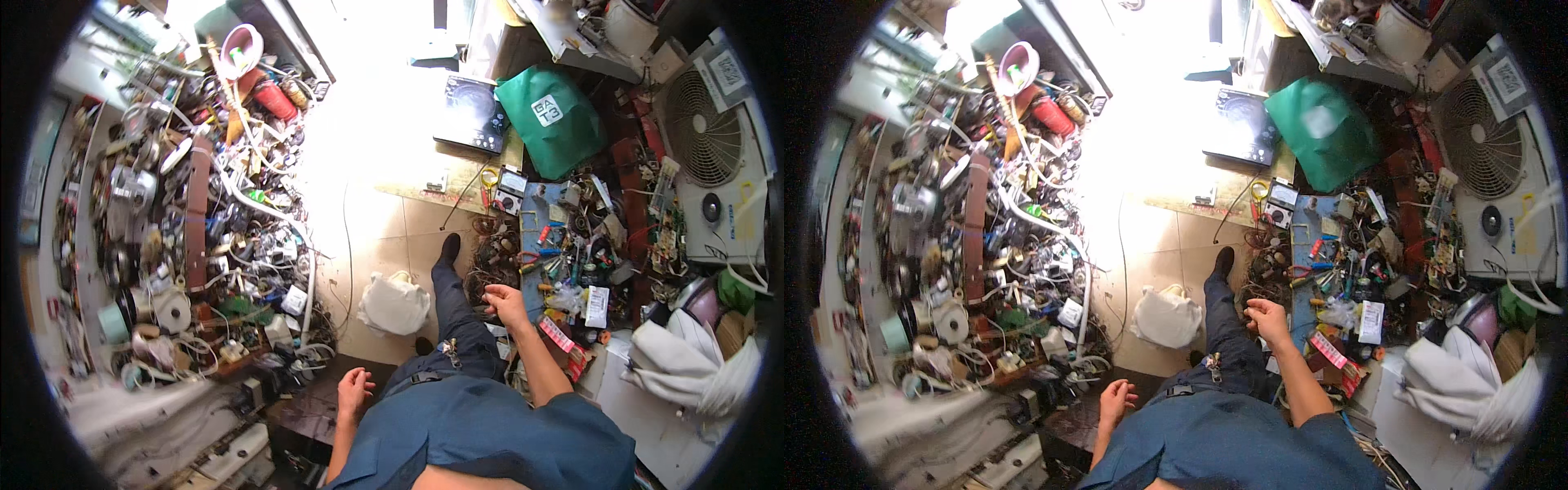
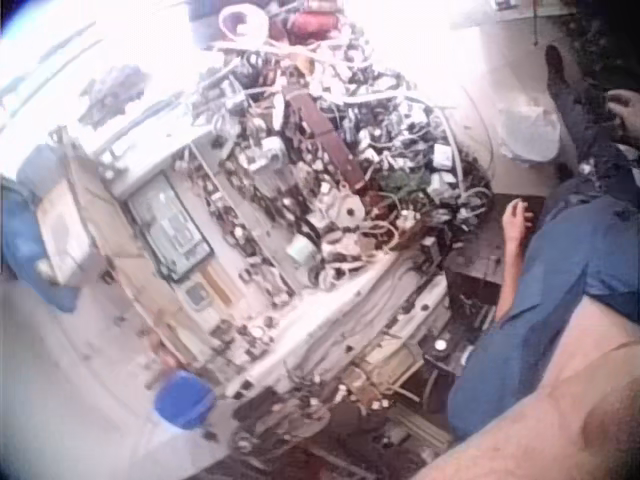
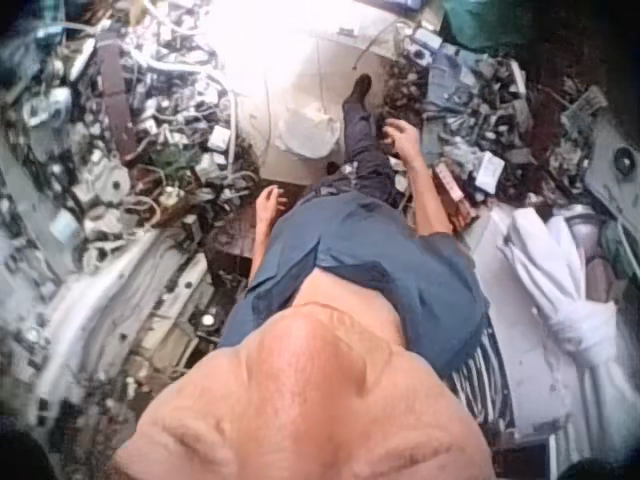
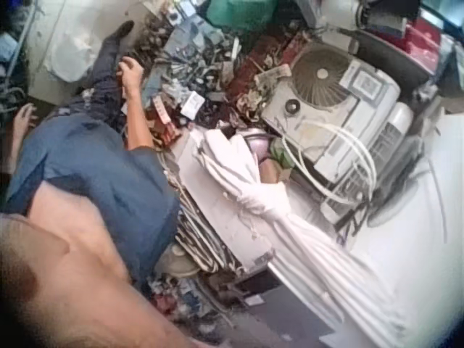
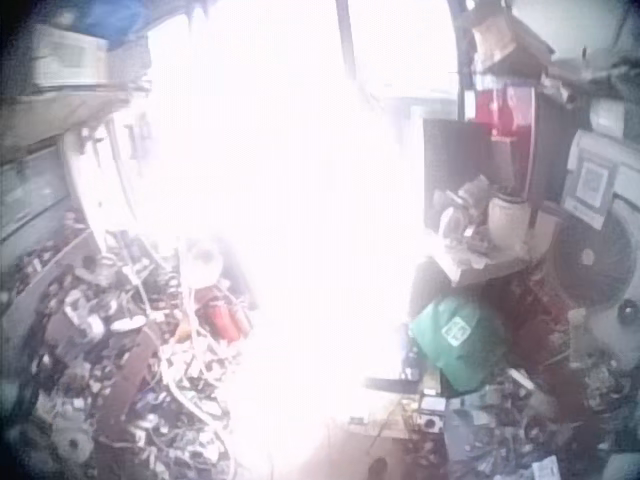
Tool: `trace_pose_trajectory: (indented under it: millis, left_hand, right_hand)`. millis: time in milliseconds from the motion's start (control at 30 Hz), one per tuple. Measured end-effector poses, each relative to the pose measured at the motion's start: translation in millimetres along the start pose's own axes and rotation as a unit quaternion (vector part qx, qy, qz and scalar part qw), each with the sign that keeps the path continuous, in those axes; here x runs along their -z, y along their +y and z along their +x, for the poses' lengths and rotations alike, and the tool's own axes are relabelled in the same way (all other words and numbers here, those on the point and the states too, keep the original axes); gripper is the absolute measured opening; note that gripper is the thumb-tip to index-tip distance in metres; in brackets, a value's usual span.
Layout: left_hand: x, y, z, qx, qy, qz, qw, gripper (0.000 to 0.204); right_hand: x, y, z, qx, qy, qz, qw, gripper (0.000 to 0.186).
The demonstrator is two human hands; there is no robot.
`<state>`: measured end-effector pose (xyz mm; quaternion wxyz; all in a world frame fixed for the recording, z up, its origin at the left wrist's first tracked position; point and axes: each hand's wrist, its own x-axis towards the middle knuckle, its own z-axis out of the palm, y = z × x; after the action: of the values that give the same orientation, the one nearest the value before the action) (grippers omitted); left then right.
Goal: The person sits at a cluttered workbench and handles a small white electronic component, connecting multimeter probes to its terminals. They move a multimeter and other tools on the table, then repeatedly test the component with the probes while adjusting their grip and position.
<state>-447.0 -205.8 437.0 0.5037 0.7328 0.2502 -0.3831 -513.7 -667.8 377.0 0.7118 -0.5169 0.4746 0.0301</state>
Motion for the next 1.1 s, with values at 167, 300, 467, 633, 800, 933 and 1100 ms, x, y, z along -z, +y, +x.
trace_pose_trajectory:
  millis: [167,300,467,633,800,933,1100]
  left_hand:
    - [-58,114,55,0.017,0.024,0.065,0.997,0.031]
    - [-109,205,95,-0.001,-0.015,0.136,0.991,0.029]
    - [-163,277,207,-0.173,-0.092,0.311,0.93,0.021]
    - [-215,314,350,-0.292,-0.156,0.456,0.826,0.031]
    - [-309,359,501,-0.396,-0.204,0.554,0.703,0.081]
    - [-362,355,575,-0.55,-0.269,0.518,0.597,0.104]
    - [-377,342,599,-0.607,-0.269,0.493,0.563,0.106]
  right_hand:
    - [-7,-20,155,-0.014,0.014,0.008,1.0,0.025]
    - [-29,-64,256,-0.023,0.038,-0.039,0.998,0.02]
    - [-49,-77,377,0.02,0.086,-0.111,0.99,0.017]
    - [-80,-86,447,0.021,0.15,-0.241,0.959,0.02]
    - [-94,-65,474,0.113,0.225,-0.303,0.919,0.011]
    - [-95,-62,475,0.191,0.279,-0.323,0.884,0.011]
    - [-94,-48,445,0.271,0.396,-0.141,0.866,0.016]
